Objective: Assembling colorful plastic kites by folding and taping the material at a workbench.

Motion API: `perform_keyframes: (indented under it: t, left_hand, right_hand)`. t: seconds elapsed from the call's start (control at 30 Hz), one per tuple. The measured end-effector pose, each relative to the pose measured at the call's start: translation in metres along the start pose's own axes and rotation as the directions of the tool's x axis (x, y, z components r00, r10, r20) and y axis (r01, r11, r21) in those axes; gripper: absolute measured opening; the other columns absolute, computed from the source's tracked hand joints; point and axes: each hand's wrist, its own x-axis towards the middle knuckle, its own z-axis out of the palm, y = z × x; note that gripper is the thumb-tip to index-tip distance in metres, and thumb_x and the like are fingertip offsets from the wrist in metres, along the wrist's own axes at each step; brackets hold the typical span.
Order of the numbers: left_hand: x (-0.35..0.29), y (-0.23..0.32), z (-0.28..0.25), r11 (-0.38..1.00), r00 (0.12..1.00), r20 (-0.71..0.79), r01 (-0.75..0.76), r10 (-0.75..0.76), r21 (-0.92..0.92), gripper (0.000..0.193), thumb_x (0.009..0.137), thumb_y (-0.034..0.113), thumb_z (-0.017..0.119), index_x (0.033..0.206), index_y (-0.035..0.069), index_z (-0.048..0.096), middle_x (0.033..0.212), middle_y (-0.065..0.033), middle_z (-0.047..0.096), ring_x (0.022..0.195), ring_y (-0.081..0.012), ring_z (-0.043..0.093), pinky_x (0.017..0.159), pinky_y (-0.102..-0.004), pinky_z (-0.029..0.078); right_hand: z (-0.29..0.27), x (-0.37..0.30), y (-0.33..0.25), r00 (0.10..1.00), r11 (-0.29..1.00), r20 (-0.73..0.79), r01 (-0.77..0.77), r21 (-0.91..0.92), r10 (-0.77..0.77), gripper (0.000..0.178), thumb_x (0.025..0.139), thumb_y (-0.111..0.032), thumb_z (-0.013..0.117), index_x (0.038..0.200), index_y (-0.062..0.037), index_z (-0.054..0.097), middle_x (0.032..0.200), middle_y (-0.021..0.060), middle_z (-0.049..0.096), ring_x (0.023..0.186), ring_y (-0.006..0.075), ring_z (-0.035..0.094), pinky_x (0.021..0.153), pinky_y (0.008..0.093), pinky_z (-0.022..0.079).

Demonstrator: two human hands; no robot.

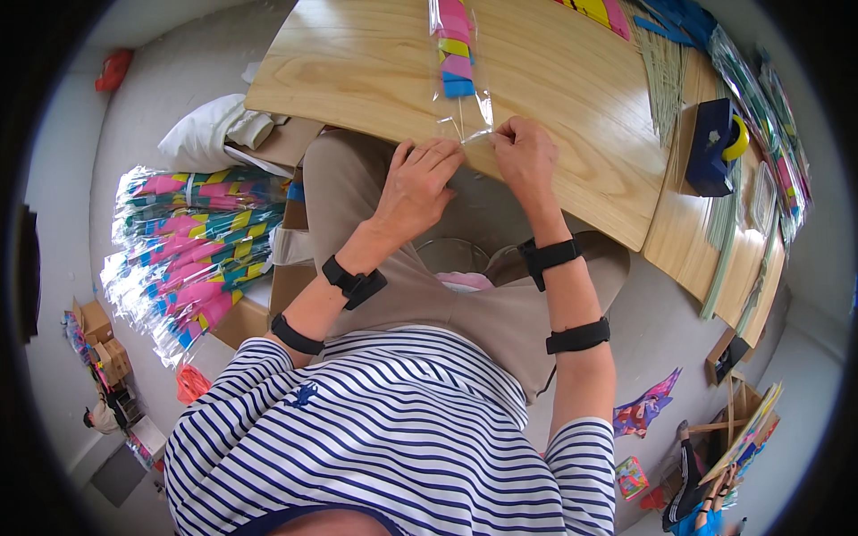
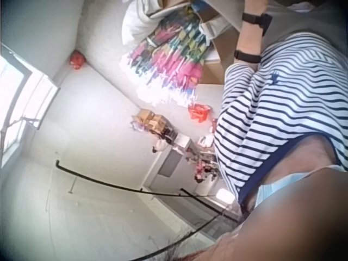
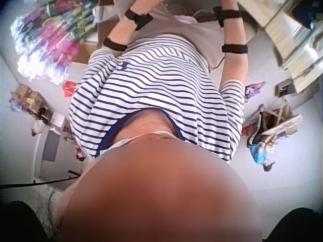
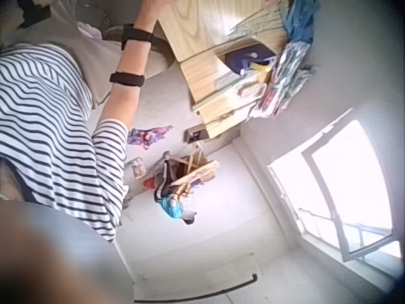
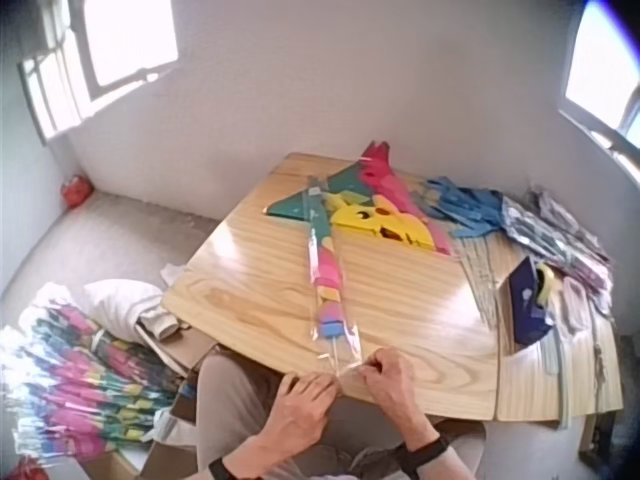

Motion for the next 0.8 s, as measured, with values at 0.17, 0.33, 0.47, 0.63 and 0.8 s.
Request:
perform_keyframes:
  t: [0.17, 0.33, 0.47, 0.63, 0.8]
  left_hand:
    - [-0.002, -0.001, 0.001, 1.000, 1.000, 0.001, -0.002, 0.002, 0.003, 0.054, 0.071, 0.005, 0.077, 0.123, 0.007, 0.060, 0.134, -0.0081, 0.057, 0.130, -0.0272, 0.050, 0.108, -0.0507, 0.035]
    - [-0.001, -0.002, 0.002, 1.000, 1.000, -0.006, -0.007, 0.007, 0.004, 0.054, 0.071, 0.005, 0.077, 0.122, 0.006, 0.060, 0.134, -0.0085, 0.057, 0.130, -0.0273, 0.050, 0.108, -0.0508, 0.035]
    - [0.001, 0.000, 0.000, 1.000, 0.999, -0.034, -0.017, 0.016, -0.006, 0.048, 0.072, 0.002, 0.072, 0.118, 0.006, 0.061, 0.130, -0.0088, 0.058, 0.126, -0.0268, 0.052, 0.106, -0.0528, 0.036]
    - [0.002, 0.002, 0.000, 0.999, 0.997, -0.073, -0.030, 0.029, -0.020, 0.044, 0.072, -0.001, 0.068, 0.115, 0.005, 0.061, 0.124, -0.0087, 0.060, 0.123, -0.0263, 0.053, 0.104, -0.0545, 0.036]
    - [0.006, 0.003, 0.001, 1.000, 0.999, -0.037, 0.006, -0.005, 0.018, 0.060, 0.068, 0.006, 0.079, 0.125, 0.006, 0.060, 0.125, -0.0074, 0.059, 0.121, -0.0273, 0.054, 0.103, -0.0485, 0.037]
  right_hand:
    - [0.003, 0.000, -0.001, 0.999, 0.992, -0.021, 0.027, -0.123, -0.030, 0.016, 0.077, -0.022, 0.075, 0.078, -0.0073, 0.070, 0.078, 0.0103, 0.070, 0.079, 0.0311, 0.066, 0.072, 0.0419, 0.048]
    - [0.004, -0.001, -0.003, 0.999, 0.993, -0.038, 0.020, -0.120, -0.025, 0.015, 0.078, -0.023, 0.074, 0.077, -0.0079, 0.070, 0.078, 0.0101, 0.070, 0.081, 0.0315, 0.066, 0.074, 0.0443, 0.046]
    - [0.004, 0.000, -0.005, 0.999, 0.997, -0.025, -0.024, -0.068, 0.023, 0.014, 0.077, -0.023, 0.073, 0.076, -0.0089, 0.070, 0.079, 0.0096, 0.071, 0.083, 0.0313, 0.067, 0.076, 0.0450, 0.043]
    - [0.011, 0.001, 0.000, 0.999, 0.986, -0.052, -0.004, -0.167, -0.005, 0.012, 0.077, -0.023, 0.072, 0.074, -0.0107, 0.070, 0.078, 0.0093, 0.071, 0.084, 0.0316, 0.066, 0.073, 0.0465, 0.042]
    - [0.019, 0.001, -0.001, 0.979, 0.925, -0.147, 0.080, -0.373, -0.144, 0.014, 0.077, -0.021, 0.067, 0.073, -0.0077, 0.069, 0.077, 0.0125, 0.070, 0.081, 0.0337, 0.067, 0.073, 0.0456, 0.048]
